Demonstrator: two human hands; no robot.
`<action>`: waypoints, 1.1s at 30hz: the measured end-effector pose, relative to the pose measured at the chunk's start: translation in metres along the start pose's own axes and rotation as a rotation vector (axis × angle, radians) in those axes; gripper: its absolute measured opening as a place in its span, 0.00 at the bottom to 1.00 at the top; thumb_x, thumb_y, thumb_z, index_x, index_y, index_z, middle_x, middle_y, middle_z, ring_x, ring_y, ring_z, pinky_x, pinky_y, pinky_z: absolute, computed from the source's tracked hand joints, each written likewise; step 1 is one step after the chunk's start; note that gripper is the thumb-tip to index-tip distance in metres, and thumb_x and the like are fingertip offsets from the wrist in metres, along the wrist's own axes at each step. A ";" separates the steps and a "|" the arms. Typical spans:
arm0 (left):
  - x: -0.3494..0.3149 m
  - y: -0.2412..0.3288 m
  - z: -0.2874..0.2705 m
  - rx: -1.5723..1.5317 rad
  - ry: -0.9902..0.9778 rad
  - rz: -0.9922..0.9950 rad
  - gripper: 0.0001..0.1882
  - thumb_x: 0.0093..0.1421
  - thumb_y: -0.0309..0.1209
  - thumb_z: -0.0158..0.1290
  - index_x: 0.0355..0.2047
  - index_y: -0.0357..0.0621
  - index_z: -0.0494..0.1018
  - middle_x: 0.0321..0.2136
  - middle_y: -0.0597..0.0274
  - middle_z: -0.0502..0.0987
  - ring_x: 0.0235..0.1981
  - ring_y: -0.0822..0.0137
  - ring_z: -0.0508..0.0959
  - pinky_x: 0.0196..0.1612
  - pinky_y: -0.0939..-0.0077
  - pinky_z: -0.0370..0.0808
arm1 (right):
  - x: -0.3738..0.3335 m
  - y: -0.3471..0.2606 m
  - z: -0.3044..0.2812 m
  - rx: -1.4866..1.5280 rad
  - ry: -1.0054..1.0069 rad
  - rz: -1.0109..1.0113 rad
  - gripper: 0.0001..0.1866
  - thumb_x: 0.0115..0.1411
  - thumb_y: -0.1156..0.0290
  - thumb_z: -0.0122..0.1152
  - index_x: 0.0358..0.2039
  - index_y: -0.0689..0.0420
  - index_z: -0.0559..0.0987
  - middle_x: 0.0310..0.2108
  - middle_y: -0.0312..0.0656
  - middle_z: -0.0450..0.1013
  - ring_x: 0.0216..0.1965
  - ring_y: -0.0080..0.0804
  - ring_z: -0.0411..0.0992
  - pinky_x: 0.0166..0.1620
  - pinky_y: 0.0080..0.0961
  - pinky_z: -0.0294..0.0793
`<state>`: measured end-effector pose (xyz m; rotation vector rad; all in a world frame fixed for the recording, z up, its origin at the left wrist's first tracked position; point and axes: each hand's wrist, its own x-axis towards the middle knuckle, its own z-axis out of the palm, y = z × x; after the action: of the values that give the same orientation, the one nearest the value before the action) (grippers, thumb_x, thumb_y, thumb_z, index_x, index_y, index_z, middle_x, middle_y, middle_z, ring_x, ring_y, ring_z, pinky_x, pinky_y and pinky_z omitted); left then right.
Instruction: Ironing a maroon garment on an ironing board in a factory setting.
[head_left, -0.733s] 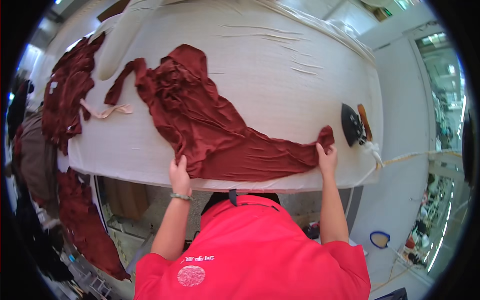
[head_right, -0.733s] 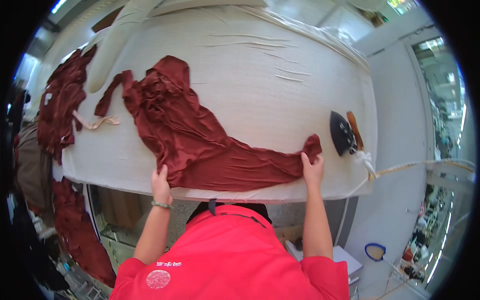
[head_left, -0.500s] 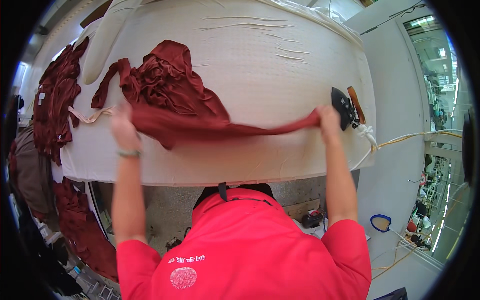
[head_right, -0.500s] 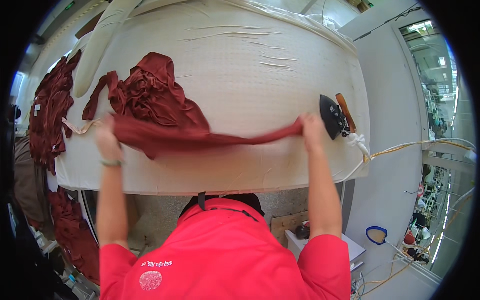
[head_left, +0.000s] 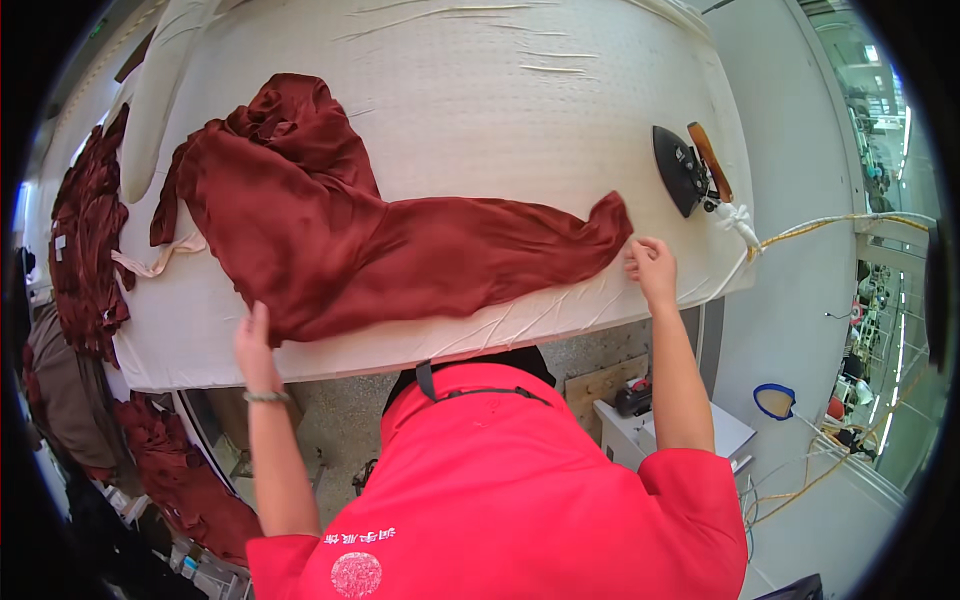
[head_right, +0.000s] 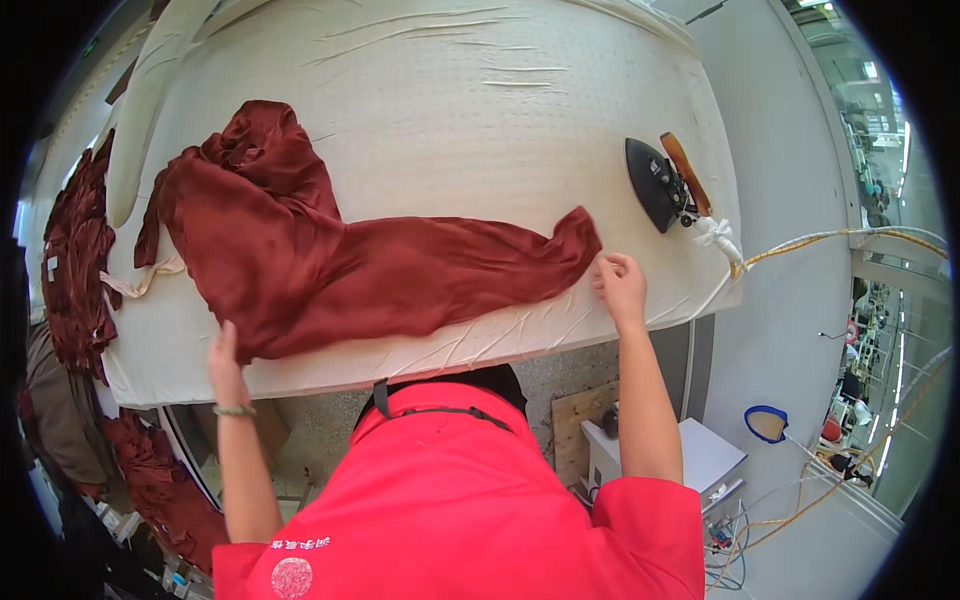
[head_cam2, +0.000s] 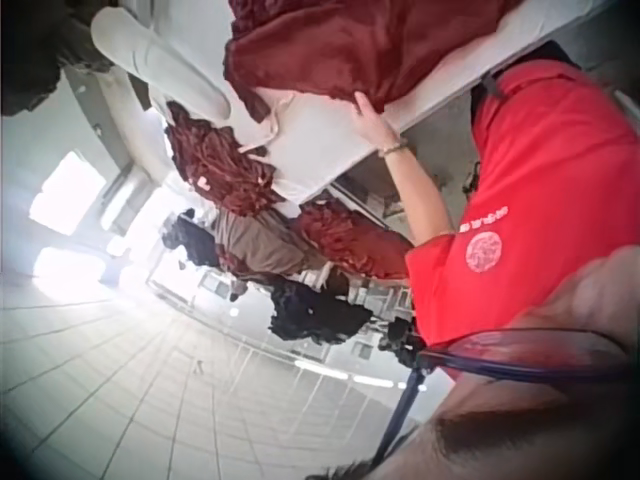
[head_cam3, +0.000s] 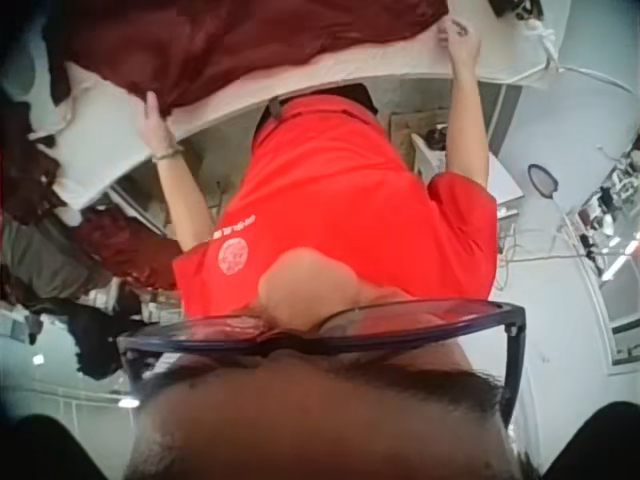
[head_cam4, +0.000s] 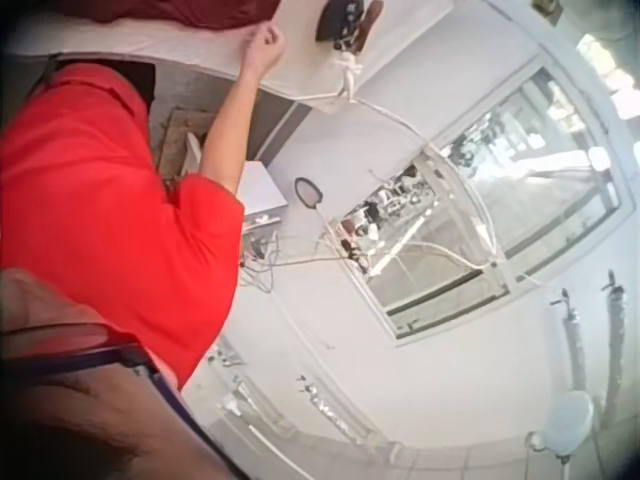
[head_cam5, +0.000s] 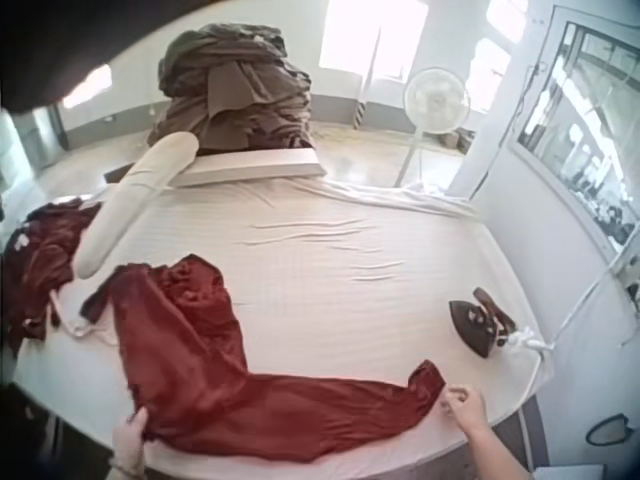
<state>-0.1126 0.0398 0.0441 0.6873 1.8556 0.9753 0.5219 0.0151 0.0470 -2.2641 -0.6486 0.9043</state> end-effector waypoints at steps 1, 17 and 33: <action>-0.016 -0.015 0.004 -0.008 -0.022 -0.016 0.25 0.68 0.42 0.59 0.55 0.32 0.76 0.47 0.60 0.79 0.50 0.67 0.77 0.55 0.68 0.72 | 0.004 0.012 0.000 -0.002 -0.030 -0.018 0.15 0.67 0.66 0.62 0.49 0.61 0.78 0.33 0.39 0.80 0.27 0.24 0.77 0.27 0.20 0.74; -0.010 0.006 -0.011 0.145 0.140 0.389 0.18 0.71 0.35 0.56 0.51 0.30 0.77 0.45 0.59 0.81 0.44 0.69 0.77 0.53 0.72 0.73 | 0.033 0.003 -0.058 -0.148 -0.005 -0.315 0.12 0.63 0.70 0.68 0.43 0.63 0.81 0.34 0.35 0.81 0.36 0.21 0.76 0.41 0.22 0.76; -0.019 -0.043 -0.041 0.660 0.093 0.146 0.19 0.63 0.28 0.61 0.53 0.34 0.76 0.48 0.51 0.82 0.48 0.59 0.80 0.57 0.66 0.73 | 0.008 0.015 -0.067 -0.059 -0.528 -0.090 0.23 0.66 0.71 0.65 0.60 0.64 0.77 0.45 0.37 0.80 0.43 0.21 0.76 0.47 0.21 0.75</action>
<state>-0.1440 -0.0121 0.0278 1.1943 2.2501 0.4676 0.5796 -0.0141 0.0726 -2.0271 -1.0046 1.4697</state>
